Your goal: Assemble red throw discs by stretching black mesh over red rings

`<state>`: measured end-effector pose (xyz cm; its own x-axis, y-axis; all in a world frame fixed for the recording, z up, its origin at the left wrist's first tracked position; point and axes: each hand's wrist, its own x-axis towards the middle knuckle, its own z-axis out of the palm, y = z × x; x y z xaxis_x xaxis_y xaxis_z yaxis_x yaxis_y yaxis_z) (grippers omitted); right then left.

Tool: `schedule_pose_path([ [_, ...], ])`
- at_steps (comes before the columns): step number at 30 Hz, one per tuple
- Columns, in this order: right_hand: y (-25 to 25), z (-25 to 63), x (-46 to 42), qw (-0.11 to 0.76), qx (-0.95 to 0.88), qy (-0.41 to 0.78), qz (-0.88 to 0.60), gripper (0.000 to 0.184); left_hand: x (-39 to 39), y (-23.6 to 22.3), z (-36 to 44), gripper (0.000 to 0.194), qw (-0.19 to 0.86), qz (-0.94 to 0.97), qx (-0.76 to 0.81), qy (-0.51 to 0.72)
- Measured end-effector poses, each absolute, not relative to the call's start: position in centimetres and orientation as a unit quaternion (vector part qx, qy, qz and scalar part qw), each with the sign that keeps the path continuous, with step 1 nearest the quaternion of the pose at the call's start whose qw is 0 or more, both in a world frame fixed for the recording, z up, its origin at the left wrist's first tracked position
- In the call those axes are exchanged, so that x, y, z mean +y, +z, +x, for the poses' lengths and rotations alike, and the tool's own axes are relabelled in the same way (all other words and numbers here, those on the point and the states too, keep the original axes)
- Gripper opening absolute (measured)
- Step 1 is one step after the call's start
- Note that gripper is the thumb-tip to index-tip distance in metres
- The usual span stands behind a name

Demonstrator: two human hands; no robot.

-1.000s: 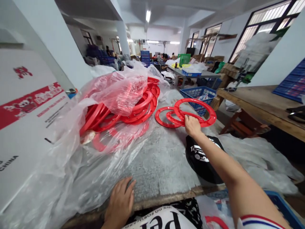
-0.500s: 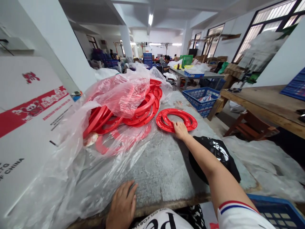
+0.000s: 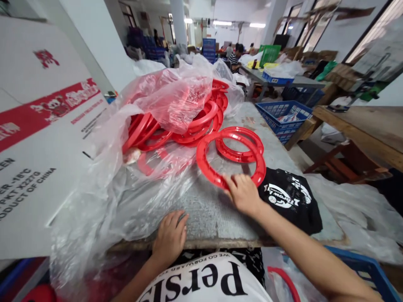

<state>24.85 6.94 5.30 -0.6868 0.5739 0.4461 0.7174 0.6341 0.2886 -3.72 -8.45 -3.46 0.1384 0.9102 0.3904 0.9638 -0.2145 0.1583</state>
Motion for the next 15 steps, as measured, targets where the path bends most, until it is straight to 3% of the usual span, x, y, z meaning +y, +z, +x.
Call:
schedule_pose_path([
  [5,0.6,24.5,-2.2,0.173,-0.914,-0.169,-0.325,0.042,-8.4,-3.3,-3.7,0.038,0.054,-0.754,-0.625,-0.194],
  [11,-1.1,24.6,-4.4,0.116,-0.935,-0.133,-0.309,0.045,-8.7,-3.7,-3.7,0.036,0.046,-0.752,-0.627,-0.199],
  [15,-1.8,24.7,-4.3,0.111,-0.944,-0.093,-0.296,0.046,-8.2,-3.7,-4.1,0.052,0.032,-0.737,-0.653,-0.171],
])
